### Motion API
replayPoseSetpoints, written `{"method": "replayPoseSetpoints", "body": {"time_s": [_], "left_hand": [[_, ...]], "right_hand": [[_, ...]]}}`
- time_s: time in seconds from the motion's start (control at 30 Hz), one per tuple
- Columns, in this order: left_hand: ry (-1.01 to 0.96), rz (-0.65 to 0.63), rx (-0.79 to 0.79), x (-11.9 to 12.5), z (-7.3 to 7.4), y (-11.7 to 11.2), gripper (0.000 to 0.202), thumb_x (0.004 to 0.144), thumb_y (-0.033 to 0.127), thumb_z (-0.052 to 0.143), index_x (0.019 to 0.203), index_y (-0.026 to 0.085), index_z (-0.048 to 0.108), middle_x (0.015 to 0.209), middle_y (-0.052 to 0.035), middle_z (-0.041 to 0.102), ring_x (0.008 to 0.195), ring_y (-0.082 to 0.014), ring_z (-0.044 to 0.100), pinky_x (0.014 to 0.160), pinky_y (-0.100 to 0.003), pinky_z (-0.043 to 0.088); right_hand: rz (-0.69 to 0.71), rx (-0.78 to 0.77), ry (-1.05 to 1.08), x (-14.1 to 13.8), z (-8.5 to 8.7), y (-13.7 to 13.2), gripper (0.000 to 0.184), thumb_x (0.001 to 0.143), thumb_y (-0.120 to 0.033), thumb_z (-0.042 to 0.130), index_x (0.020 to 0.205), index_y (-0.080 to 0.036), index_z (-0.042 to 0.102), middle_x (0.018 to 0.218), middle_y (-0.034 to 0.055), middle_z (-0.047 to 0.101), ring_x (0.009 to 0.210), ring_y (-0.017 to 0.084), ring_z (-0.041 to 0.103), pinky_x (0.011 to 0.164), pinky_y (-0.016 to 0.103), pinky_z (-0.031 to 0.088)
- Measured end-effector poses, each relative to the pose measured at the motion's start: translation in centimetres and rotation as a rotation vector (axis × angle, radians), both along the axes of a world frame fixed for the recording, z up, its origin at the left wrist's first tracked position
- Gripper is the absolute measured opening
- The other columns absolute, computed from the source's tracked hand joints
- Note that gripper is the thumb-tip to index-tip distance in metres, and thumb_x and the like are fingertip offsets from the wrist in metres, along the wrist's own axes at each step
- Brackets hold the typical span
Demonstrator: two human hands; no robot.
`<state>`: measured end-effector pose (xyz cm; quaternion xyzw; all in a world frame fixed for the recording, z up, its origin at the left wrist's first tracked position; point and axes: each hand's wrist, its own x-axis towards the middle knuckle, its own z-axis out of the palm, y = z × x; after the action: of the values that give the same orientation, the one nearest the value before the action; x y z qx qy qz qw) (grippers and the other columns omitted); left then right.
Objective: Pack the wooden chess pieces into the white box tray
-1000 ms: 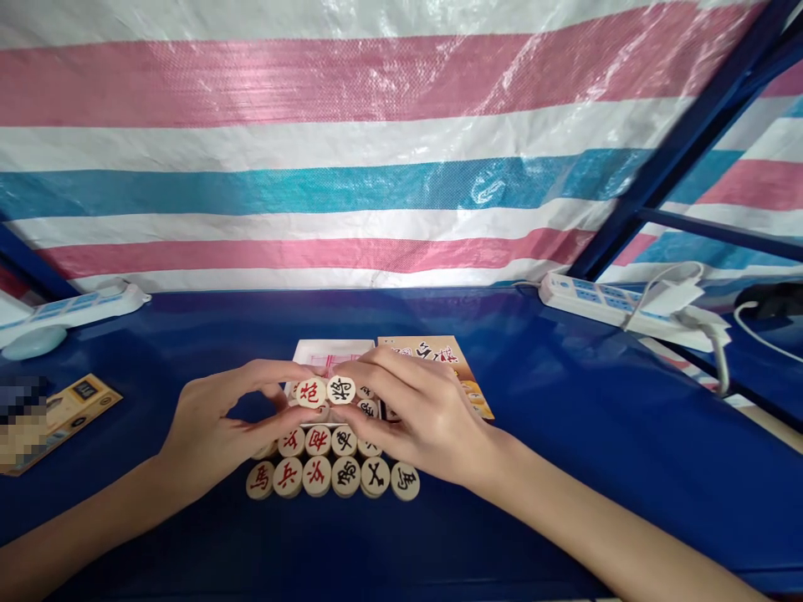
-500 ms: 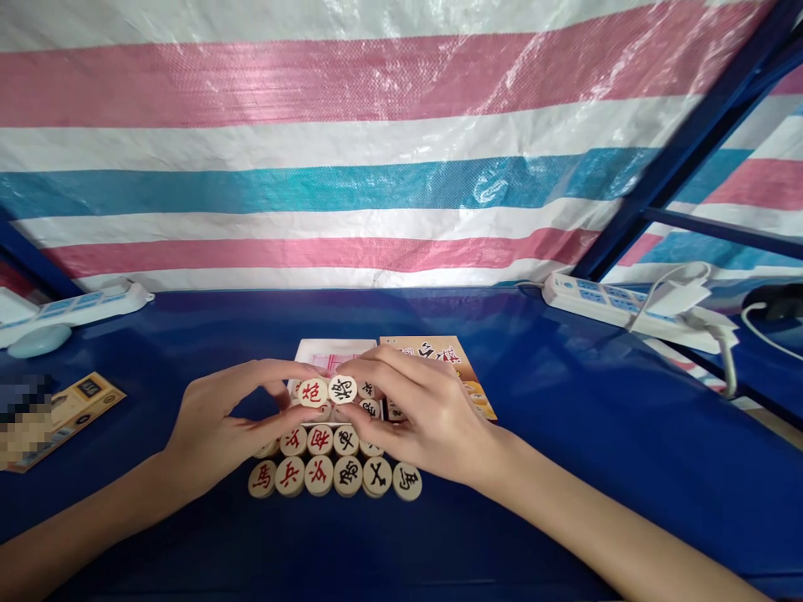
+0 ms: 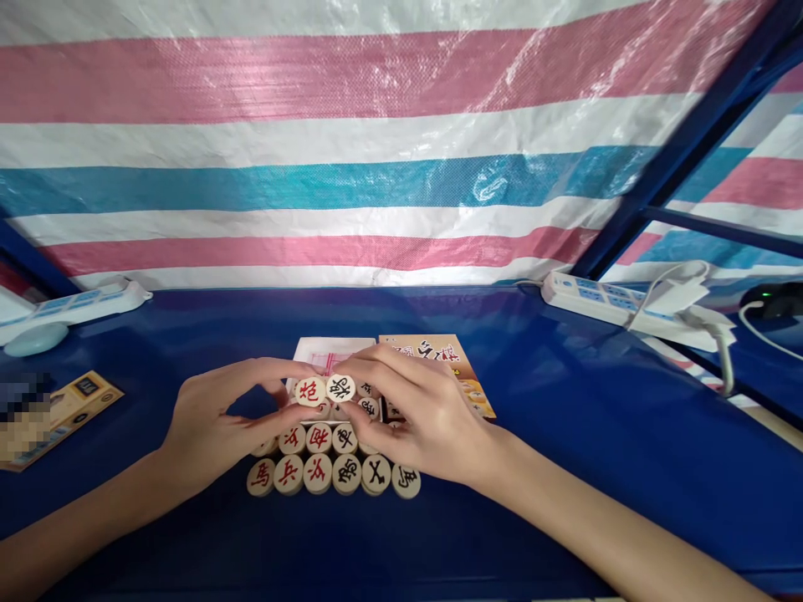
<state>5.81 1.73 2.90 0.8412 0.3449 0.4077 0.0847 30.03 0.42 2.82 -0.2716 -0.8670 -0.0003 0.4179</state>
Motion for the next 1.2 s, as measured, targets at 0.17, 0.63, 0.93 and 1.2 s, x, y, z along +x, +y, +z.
{"method": "replayPoseSetpoints", "body": {"time_s": [0.17, 0.63, 0.93, 1.2], "left_hand": [[-0.002, -0.024, 0.004, 0.05, 0.09, -0.09, 0.021, 0.081, 0.032, 0.078, 0.099, 0.026, 0.069, 0.075, 0.0069, 0.07, 0.061, -0.0072, 0.062, 0.063, -0.02, 0.049], [0.005, 0.016, 0.069, -0.13, -0.25, -0.02, 0.024, 0.081, 0.037, 0.078, 0.099, 0.026, 0.069, 0.068, 0.0075, 0.067, 0.058, -0.007, 0.062, 0.055, -0.019, 0.047], [0.024, 0.042, 0.084, -0.03, -0.34, -0.12, 0.023, 0.082, 0.041, 0.076, 0.098, 0.027, 0.069, 0.067, 0.0073, 0.067, 0.057, -0.0084, 0.063, 0.061, -0.021, 0.052], [0.037, 0.007, 0.094, -0.11, -0.11, -0.09, 0.023, 0.083, 0.038, 0.076, 0.1, 0.026, 0.068, 0.068, 0.0066, 0.067, 0.057, -0.0082, 0.063, 0.054, -0.02, 0.048]], "right_hand": [[-0.016, 0.002, -0.014, 0.02, -0.12, -0.1, 0.042, 0.085, -0.015, 0.066, 0.126, -0.019, 0.056, 0.107, 0.0065, 0.068, 0.1, 0.019, 0.065, 0.082, 0.034, 0.057], [-0.005, -0.02, -0.002, -0.18, 0.1, -0.31, 0.042, 0.083, -0.014, 0.067, 0.124, -0.02, 0.057, 0.107, 0.006, 0.068, 0.096, 0.018, 0.066, 0.08, 0.032, 0.057], [0.028, -0.039, 0.019, -0.14, 0.26, -0.15, 0.038, 0.085, -0.017, 0.066, 0.122, -0.02, 0.058, 0.105, 0.0052, 0.069, 0.089, 0.016, 0.067, 0.08, 0.032, 0.058], [0.072, -0.031, 0.012, 0.23, 0.25, 0.19, 0.039, 0.081, -0.015, 0.071, 0.119, -0.018, 0.06, 0.105, 0.0052, 0.069, 0.092, 0.015, 0.065, 0.079, 0.03, 0.058]]}}
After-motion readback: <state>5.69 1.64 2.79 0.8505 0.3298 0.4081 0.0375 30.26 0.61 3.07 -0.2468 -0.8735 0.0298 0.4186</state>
